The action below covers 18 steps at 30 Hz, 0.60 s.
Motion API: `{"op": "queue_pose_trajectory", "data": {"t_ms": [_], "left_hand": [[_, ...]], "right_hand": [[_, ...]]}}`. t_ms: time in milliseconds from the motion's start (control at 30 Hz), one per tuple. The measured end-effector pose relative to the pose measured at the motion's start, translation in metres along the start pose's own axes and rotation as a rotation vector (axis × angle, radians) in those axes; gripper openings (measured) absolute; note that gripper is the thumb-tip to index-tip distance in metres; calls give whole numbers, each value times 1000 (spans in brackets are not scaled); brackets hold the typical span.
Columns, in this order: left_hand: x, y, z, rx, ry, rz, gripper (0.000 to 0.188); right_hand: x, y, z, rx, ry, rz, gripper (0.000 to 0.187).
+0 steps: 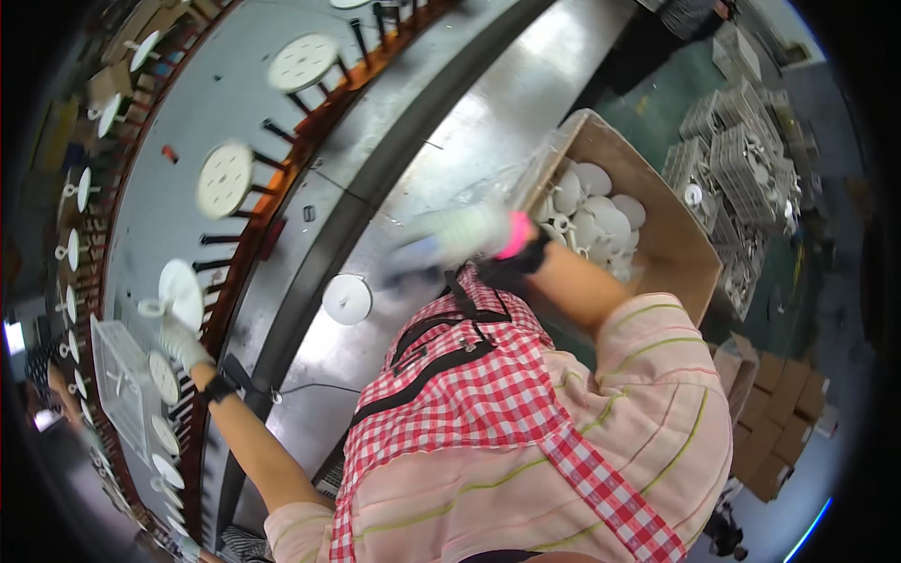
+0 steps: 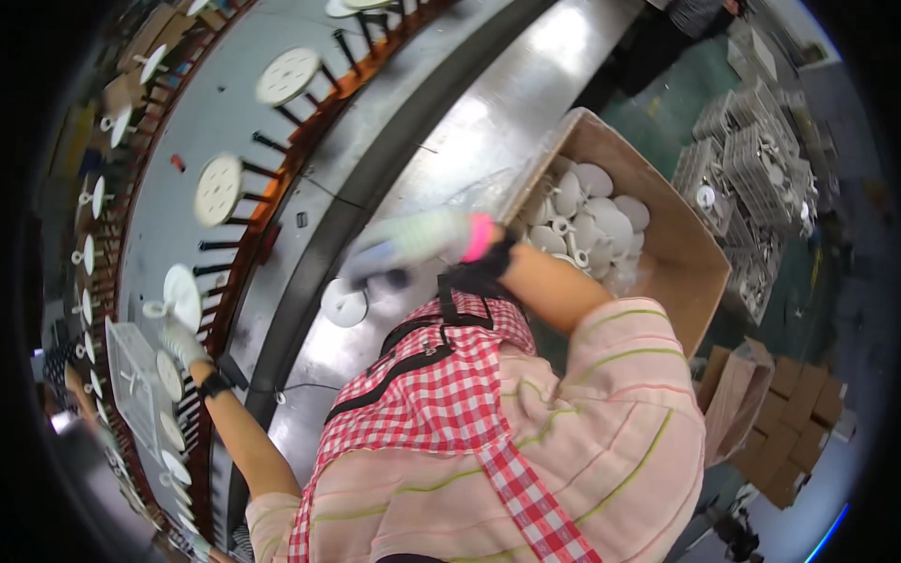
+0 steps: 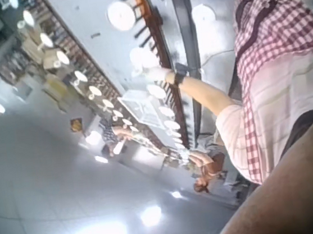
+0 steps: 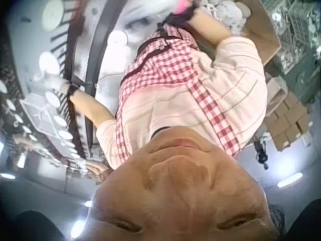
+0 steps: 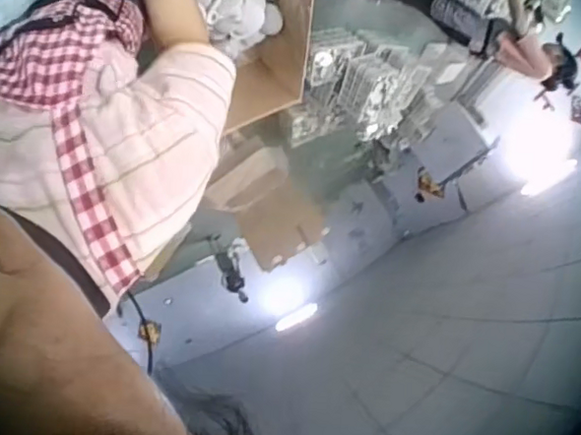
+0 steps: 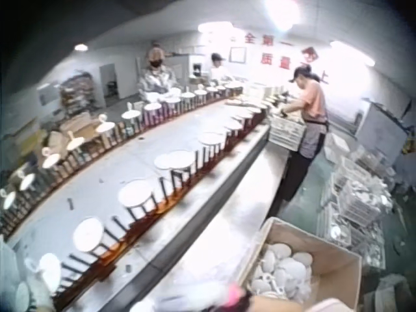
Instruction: The person picks up white lamp shades from a box and places them onto a moving circular assembly line rack.
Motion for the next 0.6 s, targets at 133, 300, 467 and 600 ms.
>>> {"op": "queue_pose_trajectory", "data": {"t_ms": [133,300,467,600], "left_hand": [[46,5,-89,96,1265,-957,38],[75,30,-231,-7,1553,-1224,69],[81,68,-238,-211,1620,-1078,66],[100,107,-200,-321,1706,-1027,59]], "right_hand": [[162,134,-98,920,-429,338,37],[382,210,-134,1799,-10,684,30],[365,190,-139,1748,888,1001,42],[377,202,-156,1291,698,1268,49]]}}
Point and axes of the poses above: each hand's wrist, its own y-axis away from the middle knuckle, its own z-axis out of the palm, x = y × z, the point moved 2 cm from there along -y, towards the middle knuckle, and after that the axes turned 10 degrees about x, right-handed, at the moved point
